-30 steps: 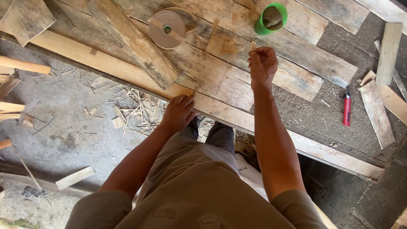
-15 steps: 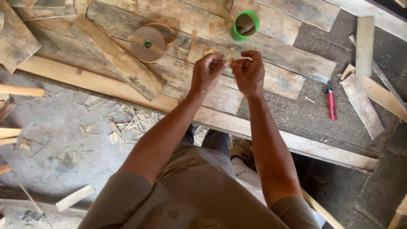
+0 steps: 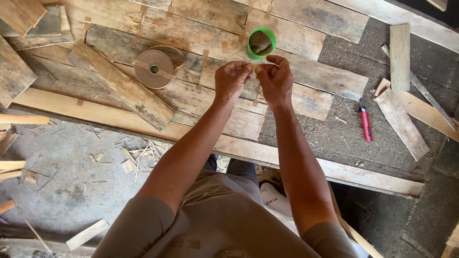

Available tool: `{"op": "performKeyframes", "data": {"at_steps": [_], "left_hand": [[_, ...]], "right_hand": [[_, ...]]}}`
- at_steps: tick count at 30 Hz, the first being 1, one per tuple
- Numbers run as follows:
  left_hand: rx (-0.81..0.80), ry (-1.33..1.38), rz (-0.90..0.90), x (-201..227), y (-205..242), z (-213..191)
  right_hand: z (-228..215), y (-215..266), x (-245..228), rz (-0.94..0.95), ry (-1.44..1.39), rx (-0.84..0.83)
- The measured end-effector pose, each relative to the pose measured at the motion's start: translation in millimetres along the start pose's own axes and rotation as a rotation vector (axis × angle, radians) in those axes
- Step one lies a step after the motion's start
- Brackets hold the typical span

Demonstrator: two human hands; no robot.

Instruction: The recorder is using a utility knife and tape to repair or patch thin wooden veneer/panels on a workshop bench.

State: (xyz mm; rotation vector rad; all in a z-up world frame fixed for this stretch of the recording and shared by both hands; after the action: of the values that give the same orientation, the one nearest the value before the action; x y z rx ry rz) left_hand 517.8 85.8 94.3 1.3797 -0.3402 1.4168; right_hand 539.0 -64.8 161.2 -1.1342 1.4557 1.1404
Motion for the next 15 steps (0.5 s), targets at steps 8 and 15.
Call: {"op": "performKeyframes", "data": {"at_steps": [8, 15], "left_hand": [[0.032, 0.061, 0.027, -2.5, -24.6, 11.4], [0.31, -0.428, 0.418, 44.7, -10.8, 1.1]], "right_hand": [[0.1, -19.2, 1.6, -0.196, -0.134, 0.162], [29.0, 36.9, -73.5, -0.508, 0.061, 0.128]]}}
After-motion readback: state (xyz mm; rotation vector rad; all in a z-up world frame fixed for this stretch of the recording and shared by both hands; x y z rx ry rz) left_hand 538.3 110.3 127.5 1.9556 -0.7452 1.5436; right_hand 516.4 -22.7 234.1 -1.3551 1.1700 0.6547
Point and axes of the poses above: each hand's wrist, its own y-axis away from the middle knuckle, its own z-axis out of the palm, x = y × z, the point moved 7 cm from there along -y, towards the middle knuckle, and after that the axes turned 12 degrees about x, right-handed, at the moved point
